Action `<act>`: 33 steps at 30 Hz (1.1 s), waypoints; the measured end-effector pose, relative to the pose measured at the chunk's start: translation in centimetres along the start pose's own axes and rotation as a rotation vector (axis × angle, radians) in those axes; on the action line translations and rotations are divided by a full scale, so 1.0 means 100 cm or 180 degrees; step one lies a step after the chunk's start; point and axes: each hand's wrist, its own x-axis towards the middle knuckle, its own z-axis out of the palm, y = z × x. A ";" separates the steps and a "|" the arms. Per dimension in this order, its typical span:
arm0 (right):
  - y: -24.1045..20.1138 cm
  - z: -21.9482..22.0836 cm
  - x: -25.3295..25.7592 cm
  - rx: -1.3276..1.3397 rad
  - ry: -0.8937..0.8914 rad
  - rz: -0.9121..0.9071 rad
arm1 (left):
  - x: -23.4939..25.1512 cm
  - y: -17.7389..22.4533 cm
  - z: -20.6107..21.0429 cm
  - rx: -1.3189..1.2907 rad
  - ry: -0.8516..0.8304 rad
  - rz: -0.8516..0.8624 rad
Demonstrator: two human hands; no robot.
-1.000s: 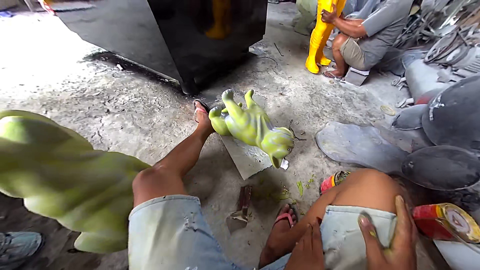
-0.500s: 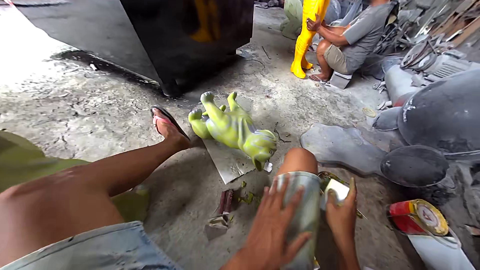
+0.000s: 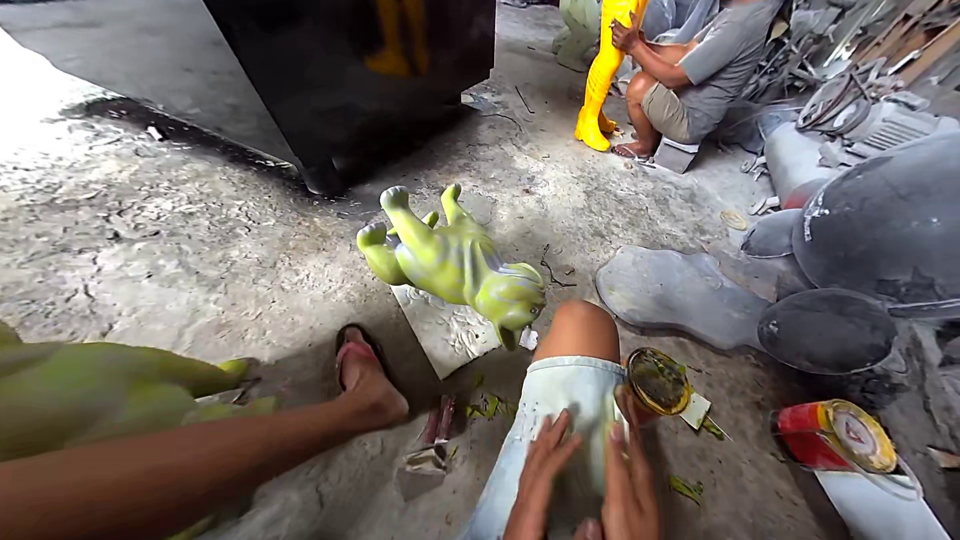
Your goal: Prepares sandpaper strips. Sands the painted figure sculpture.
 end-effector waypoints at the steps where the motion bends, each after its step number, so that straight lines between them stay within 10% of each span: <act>1: -0.015 -0.005 -0.010 0.0410 0.0156 -0.0020 | 0.012 0.010 -0.004 -0.0385 0.0101 0.0100; 5: -0.055 -0.009 -0.017 0.1286 0.0589 0.0155 | 0.077 0.041 -0.031 -0.1293 0.0684 -0.0566; 10: -0.058 0.026 0.007 0.0716 0.0348 -0.0857 | 0.113 0.057 -0.041 -0.0826 0.0020 -0.0945; 19: -0.043 0.023 0.041 0.0820 -0.0349 -0.1084 | 0.172 0.012 -0.062 -0.0930 -0.0789 -0.0110; 29: 0.153 -0.127 0.190 -0.1944 0.0486 0.0690 | 0.366 -0.066 -0.268 0.2947 0.1368 -0.0535; 33: 0.195 -0.132 0.193 -0.2788 0.0090 0.0527 | 0.355 -0.084 -0.300 0.2581 0.1921 -0.1642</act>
